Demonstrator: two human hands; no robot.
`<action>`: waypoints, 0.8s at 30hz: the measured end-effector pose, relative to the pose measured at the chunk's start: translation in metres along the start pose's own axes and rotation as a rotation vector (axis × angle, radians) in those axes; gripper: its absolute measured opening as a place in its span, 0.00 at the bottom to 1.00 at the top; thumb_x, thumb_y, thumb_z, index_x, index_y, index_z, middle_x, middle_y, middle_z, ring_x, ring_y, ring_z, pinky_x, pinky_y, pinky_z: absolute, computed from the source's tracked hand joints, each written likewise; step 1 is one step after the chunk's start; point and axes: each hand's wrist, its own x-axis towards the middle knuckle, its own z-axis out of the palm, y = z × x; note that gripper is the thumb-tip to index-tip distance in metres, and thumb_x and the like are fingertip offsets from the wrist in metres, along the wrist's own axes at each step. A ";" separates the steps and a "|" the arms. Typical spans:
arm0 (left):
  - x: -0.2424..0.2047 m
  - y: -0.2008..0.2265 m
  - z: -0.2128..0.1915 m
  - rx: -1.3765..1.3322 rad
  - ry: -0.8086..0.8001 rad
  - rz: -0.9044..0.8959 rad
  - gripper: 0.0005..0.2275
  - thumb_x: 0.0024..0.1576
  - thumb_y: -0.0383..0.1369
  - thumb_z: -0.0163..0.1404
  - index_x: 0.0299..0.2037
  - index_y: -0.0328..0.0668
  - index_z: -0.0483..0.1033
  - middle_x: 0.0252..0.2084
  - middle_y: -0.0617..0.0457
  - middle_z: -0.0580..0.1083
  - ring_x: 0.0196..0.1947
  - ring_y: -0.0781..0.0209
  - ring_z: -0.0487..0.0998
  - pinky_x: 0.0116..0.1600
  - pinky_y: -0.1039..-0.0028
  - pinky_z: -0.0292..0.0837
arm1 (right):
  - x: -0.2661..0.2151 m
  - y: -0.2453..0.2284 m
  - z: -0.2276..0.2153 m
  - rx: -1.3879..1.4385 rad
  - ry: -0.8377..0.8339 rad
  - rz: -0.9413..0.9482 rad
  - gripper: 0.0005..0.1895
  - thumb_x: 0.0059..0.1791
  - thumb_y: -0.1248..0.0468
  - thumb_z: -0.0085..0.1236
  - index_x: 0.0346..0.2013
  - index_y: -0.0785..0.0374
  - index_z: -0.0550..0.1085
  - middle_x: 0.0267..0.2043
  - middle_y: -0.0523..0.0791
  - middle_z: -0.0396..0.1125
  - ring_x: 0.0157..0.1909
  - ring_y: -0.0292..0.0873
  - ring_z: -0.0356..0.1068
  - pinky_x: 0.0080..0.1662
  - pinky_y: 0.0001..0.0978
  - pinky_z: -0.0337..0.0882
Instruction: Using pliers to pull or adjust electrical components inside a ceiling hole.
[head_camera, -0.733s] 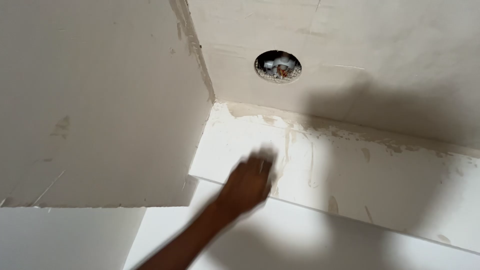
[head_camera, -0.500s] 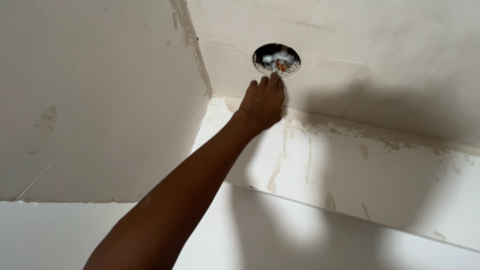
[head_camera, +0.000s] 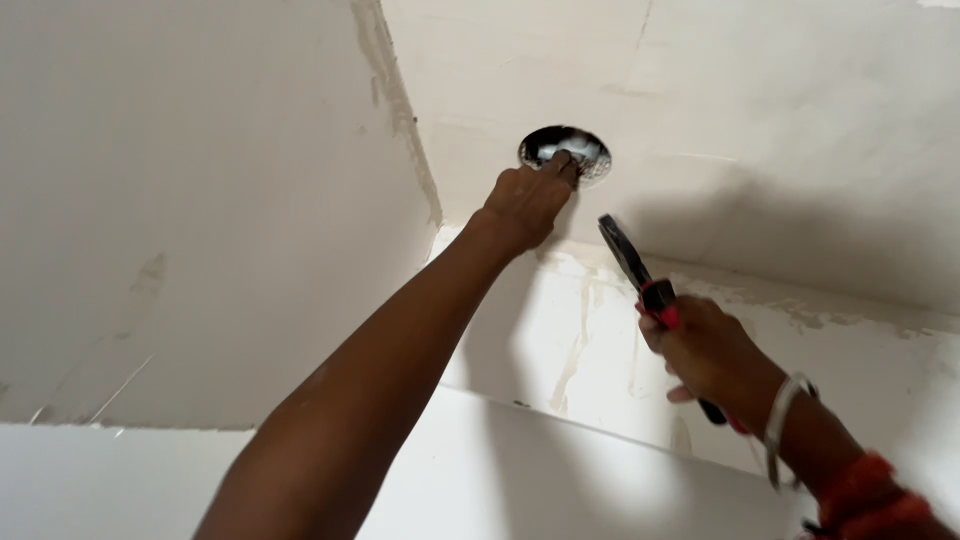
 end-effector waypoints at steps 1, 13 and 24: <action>0.009 -0.002 0.003 0.038 -0.016 0.041 0.25 0.48 0.21 0.54 0.60 0.32 0.69 0.69 0.37 0.60 0.38 0.48 0.82 0.34 0.62 0.79 | 0.006 -0.007 -0.004 -0.068 -0.009 -0.030 0.13 0.54 0.54 0.49 0.47 0.58 0.71 0.33 0.44 0.65 0.37 0.43 0.68 0.41 0.46 0.81; 0.050 0.001 0.001 0.592 -0.210 0.166 0.06 0.61 0.34 0.54 0.41 0.51 0.86 0.39 0.55 0.81 0.44 0.59 0.82 0.44 0.67 0.74 | -0.026 0.014 -0.027 -0.225 0.055 -0.029 0.20 0.56 0.48 0.48 0.42 0.64 0.68 0.38 0.46 0.68 0.37 0.45 0.74 0.41 0.44 0.84; 0.056 0.024 -0.037 0.652 -0.575 -0.033 0.08 0.57 0.34 0.59 0.43 0.42 0.85 0.36 0.53 0.82 0.27 0.57 0.82 0.27 0.69 0.79 | -0.014 0.032 -0.026 -0.024 0.011 -0.034 0.20 0.53 0.49 0.52 0.50 0.62 0.70 0.41 0.44 0.64 0.42 0.44 0.72 0.42 0.44 0.84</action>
